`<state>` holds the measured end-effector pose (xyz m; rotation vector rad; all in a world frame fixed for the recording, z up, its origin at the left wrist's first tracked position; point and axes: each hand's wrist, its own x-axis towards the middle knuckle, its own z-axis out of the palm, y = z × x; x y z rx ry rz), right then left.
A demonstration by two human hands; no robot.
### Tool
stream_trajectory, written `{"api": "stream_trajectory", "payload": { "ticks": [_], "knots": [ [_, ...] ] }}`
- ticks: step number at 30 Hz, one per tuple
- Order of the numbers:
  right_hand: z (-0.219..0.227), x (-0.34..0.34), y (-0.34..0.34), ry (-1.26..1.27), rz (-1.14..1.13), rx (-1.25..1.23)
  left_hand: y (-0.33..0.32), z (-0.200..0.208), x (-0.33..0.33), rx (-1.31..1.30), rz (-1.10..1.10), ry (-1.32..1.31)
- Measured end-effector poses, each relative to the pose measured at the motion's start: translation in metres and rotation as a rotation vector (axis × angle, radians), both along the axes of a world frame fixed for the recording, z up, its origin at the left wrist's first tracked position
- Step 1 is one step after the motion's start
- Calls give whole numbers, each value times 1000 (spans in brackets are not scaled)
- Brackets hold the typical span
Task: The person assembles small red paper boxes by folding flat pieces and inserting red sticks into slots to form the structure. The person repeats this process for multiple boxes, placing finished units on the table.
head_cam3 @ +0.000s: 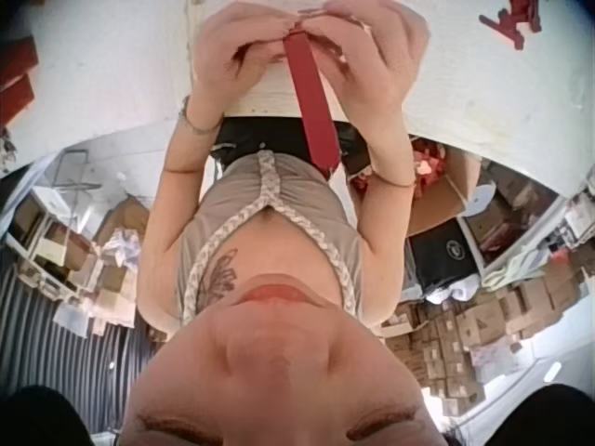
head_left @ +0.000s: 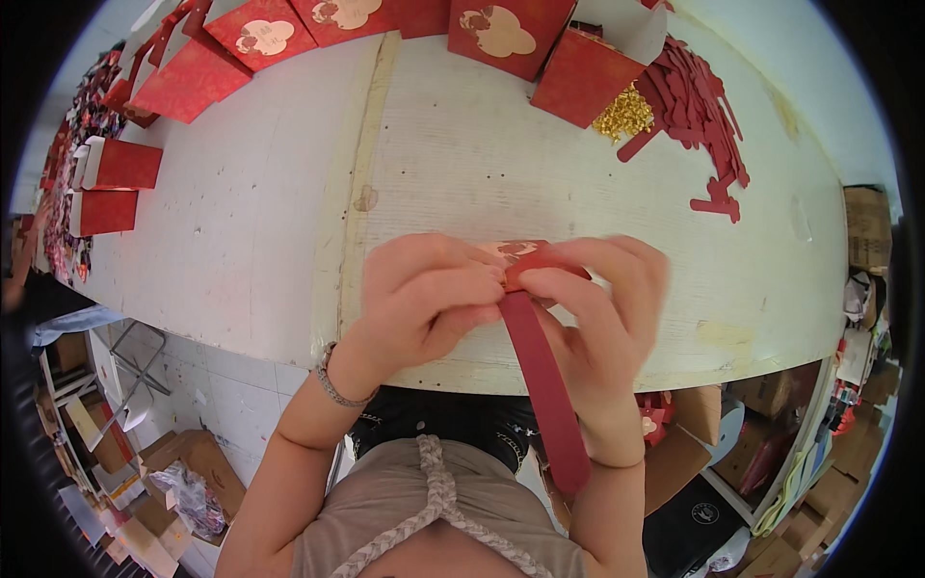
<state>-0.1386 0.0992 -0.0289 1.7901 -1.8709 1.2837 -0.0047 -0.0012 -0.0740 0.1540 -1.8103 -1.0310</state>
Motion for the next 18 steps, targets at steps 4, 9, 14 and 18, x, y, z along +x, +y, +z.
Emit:
{"api": "stream_trajectory", "payload": {
  "ticks": [4,9,14,18],
  "knots": [
    [-12,-5,-8,-220,201,50,0,20,14,-97,141,-240],
    [-16,-9,-14,-205,269,-26,-32,78,5,-795,179,-412],
    [-17,-11,-13,-203,300,-76,-65,91,-17,-953,108,-486],
    [-18,-13,-13,-172,307,-113,-42,80,-4,-275,58,-605]
  ]
}}
